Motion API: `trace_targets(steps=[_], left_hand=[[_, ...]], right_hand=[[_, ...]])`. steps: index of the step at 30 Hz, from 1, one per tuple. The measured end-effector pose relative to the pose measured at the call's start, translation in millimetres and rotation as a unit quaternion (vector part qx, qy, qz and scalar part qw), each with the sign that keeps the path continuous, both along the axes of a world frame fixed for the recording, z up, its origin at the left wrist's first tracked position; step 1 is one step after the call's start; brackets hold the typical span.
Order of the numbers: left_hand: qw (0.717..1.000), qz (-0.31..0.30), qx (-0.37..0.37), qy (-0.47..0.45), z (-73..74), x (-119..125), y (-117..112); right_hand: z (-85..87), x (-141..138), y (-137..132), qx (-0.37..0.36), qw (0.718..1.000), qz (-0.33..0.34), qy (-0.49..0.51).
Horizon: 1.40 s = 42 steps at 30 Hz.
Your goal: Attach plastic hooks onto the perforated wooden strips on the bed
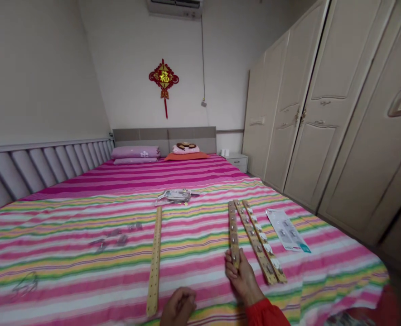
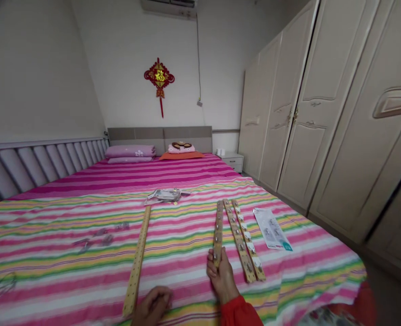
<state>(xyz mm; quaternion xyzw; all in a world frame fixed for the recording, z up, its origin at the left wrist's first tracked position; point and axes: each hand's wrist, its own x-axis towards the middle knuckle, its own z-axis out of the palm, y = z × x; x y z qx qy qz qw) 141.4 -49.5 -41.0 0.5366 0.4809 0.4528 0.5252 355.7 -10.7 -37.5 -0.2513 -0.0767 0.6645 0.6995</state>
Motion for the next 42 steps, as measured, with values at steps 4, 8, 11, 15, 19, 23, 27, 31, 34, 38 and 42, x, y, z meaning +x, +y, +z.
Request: trace_targets(steps=[4, 8, 11, 15, 19, 23, 27, 31, 34, 38, 42], left_hand=[[1.000, -0.003, 0.005, 0.015, 24.1, 23, 11], [0.996, 0.061, 0.044, 0.053, 37.1, 45, 17], [0.988, 0.098, 0.084, 0.080, 44.0, 45, 24], [0.983, 0.119, 0.080, 0.113, 52.3, 20, 44], [0.985, 0.121, 0.101, 0.076, 54.1, -17, 70], [0.984, 0.128, 0.115, 0.053, 50.2, -57, 90], [0.979, 0.141, 0.130, 0.067, 43.4, -100, 116], [0.949, 0.190, 0.177, 0.180, 33.9, -144, 151], [0.923, 0.198, 0.204, 0.261, 31.9, -162, 173], [0.932, 0.248, 0.168, 0.206, 44.7, -146, 183], [0.951, 0.272, 0.106, 0.101, 61.1, -109, 187]], right_hand=[[5.9, -35, -10, -0.005, 0.999, -0.025, -0.034], [10.8, -83, -21, -0.034, 0.996, -0.015, -0.077], [18.2, -116, -22, -0.010, 0.992, 0.009, -0.126], [25.9, -150, -9, -0.012, 0.987, 0.050, -0.151], [22.8, -177, 10, 0.012, 0.984, 0.062, -0.166], [24.2, -202, 25, 0.008, 0.975, 0.083, -0.204], [32.4, -222, 35, -0.028, 0.964, 0.102, -0.244], [31.0, -226, 44, -0.060, 0.955, 0.116, -0.265], [21.9, -220, 49, -0.071, 0.945, 0.125, -0.294], [6.9, -216, 51, -0.045, 0.928, 0.109, -0.352], [-5.7, -219, 50, 0.013, 0.914, 0.061, -0.401]])
